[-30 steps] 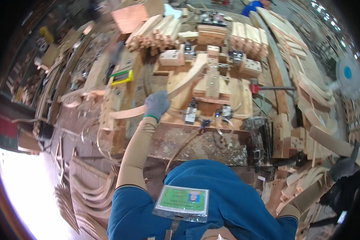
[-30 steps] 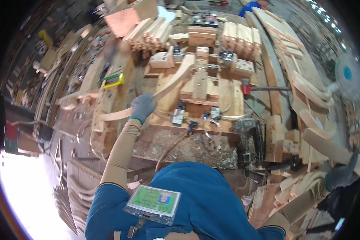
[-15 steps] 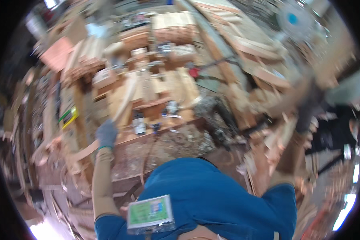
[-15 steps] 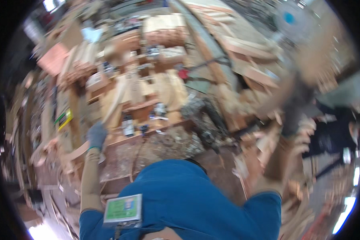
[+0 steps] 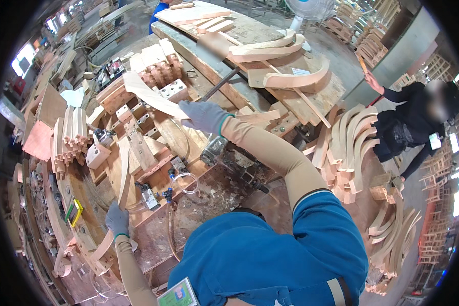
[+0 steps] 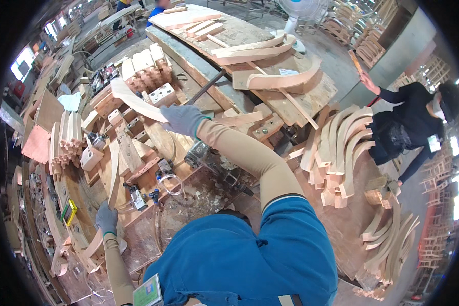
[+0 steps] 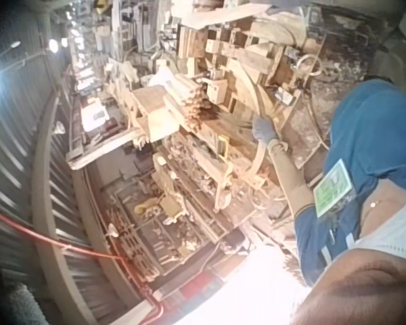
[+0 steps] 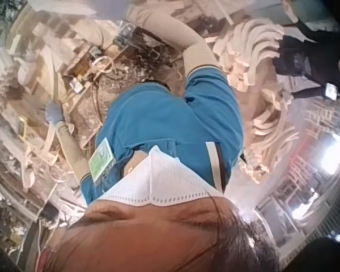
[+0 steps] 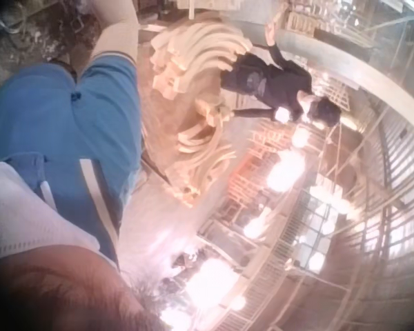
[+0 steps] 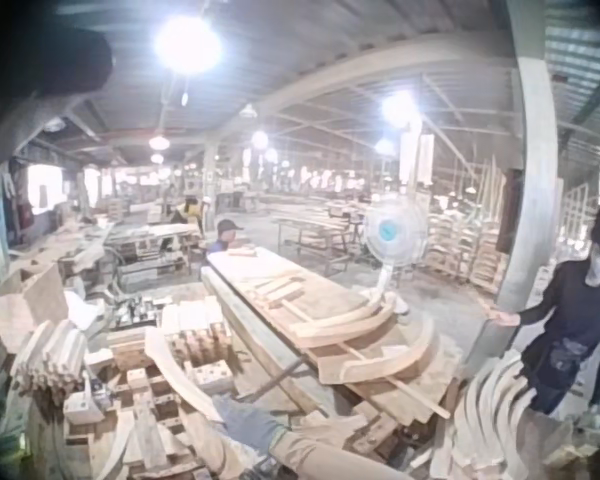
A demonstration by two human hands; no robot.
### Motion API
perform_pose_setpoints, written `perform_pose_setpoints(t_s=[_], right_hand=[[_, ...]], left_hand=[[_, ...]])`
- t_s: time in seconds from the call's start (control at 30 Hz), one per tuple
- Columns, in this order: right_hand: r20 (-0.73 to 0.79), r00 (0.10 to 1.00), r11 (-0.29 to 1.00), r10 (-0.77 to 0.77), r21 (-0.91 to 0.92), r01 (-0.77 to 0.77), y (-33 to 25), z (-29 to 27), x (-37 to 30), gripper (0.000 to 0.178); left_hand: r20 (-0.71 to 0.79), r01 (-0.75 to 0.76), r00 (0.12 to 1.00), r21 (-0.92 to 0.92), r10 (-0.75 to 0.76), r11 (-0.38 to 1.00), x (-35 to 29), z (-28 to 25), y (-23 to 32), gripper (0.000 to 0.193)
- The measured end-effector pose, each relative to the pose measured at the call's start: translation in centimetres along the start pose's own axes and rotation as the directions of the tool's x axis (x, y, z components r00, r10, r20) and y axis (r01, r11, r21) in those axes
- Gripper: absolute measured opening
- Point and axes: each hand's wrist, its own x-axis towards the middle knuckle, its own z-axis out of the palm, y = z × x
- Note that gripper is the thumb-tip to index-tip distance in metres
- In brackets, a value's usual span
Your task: The person places curved wooden pieces into a jig, secures them, and uses a nail gun to fasten them. The person then removes the assembled pieces and stacks them on a nearby table.
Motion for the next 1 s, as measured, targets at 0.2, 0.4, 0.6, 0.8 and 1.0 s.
perform_pose_setpoints(t_s=[0.2,0.4,0.6,0.8,1.0], right_hand=[[0.051,0.999,1.0,0.012,0.026,-0.014,1.8,3.5,-0.9,0.05],[0.275,0.958,0.995,-0.086,-0.021,0.096,0.4,5.0,-2.3,0.039],[0.239,0.966,0.994,-0.095,-0.026,0.104,1.8,6.5,-3.9,0.037],[0.388,0.913,0.991,-0.129,0.084,0.105,0.2,5.6,-4.7,0.032],[0.584,0.801,0.98,-0.131,-0.047,0.195,0.9,2.5,-3.8,0.05]], left_hand=[[-0.039,-0.036,0.998,0.088,0.04,0.995,0.0,0.8,-1.3,0.023],[0.083,0.08,0.993,0.042,-0.083,0.996,-0.7,-0.5,-0.8,0.023],[0.081,0.064,0.995,0.009,-0.065,0.998,0.3,-1.1,1.1,0.022],[0.044,0.051,0.998,-0.009,-0.051,0.999,-0.4,-0.9,-0.3,0.02],[0.365,0.128,0.921,0.041,-0.134,0.991,0.6,-3.0,0.1,0.041]])
